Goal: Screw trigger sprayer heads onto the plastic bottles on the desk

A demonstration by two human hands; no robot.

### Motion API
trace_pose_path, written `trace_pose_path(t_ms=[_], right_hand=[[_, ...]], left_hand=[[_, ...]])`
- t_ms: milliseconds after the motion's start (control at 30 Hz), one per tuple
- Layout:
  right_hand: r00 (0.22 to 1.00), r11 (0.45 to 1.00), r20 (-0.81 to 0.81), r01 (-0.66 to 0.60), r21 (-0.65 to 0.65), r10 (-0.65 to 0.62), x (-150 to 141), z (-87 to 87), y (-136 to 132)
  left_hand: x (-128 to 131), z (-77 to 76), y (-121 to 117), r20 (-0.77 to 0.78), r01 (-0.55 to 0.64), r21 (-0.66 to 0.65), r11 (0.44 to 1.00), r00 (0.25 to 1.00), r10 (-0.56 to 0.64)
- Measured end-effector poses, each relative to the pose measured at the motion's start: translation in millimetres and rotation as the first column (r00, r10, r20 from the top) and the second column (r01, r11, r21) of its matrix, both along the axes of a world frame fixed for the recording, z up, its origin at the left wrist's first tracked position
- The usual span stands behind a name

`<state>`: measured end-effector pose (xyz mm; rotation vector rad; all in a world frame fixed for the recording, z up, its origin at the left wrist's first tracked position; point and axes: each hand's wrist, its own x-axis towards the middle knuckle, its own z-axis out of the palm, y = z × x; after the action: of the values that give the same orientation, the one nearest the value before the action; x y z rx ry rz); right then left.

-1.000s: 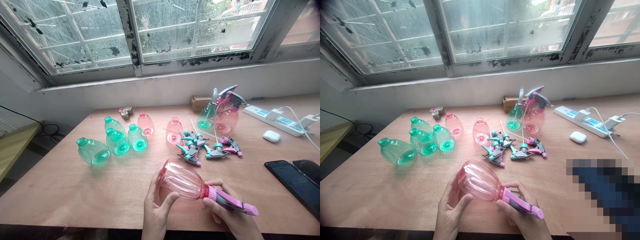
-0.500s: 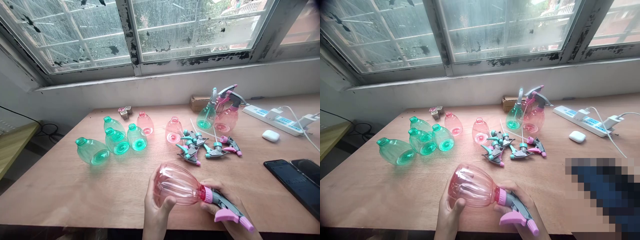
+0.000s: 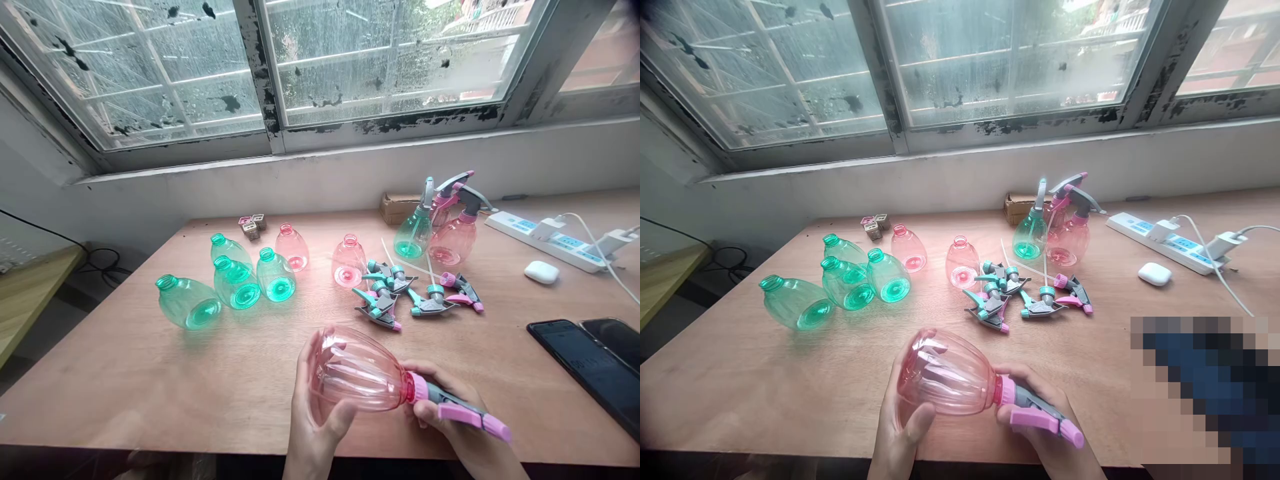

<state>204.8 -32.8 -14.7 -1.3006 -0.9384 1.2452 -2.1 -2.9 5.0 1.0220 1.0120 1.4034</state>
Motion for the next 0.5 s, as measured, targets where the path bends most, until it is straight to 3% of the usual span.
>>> trace_pose_path(t_ms=[133, 367, 500], right_hand=[[0.998, 0.998, 0.044, -0.054, -0.011, 0.055, 4.2, -1.1, -0.1], [0.967, 0.966, 0.039, -0.252, 0.064, 0.25, 12.7, -28.0, 3.8], [0.939, 0.944, -0.113, -0.329, -0.03, 0.324, 13.3, -14.3, 0.8]], left_hand=[[2.1, -6.0, 0.7, 0.084, -0.074, -0.03, 0.997, 0.994, 0.076], [2.4, 2.6, -2.4, -0.118, -0.119, -0.045, 0.992, 0.986, 0.113], [3.2, -5.7, -10.4, -0.165, -0.155, 0.074, 0.985, 0.972, 0.166]])
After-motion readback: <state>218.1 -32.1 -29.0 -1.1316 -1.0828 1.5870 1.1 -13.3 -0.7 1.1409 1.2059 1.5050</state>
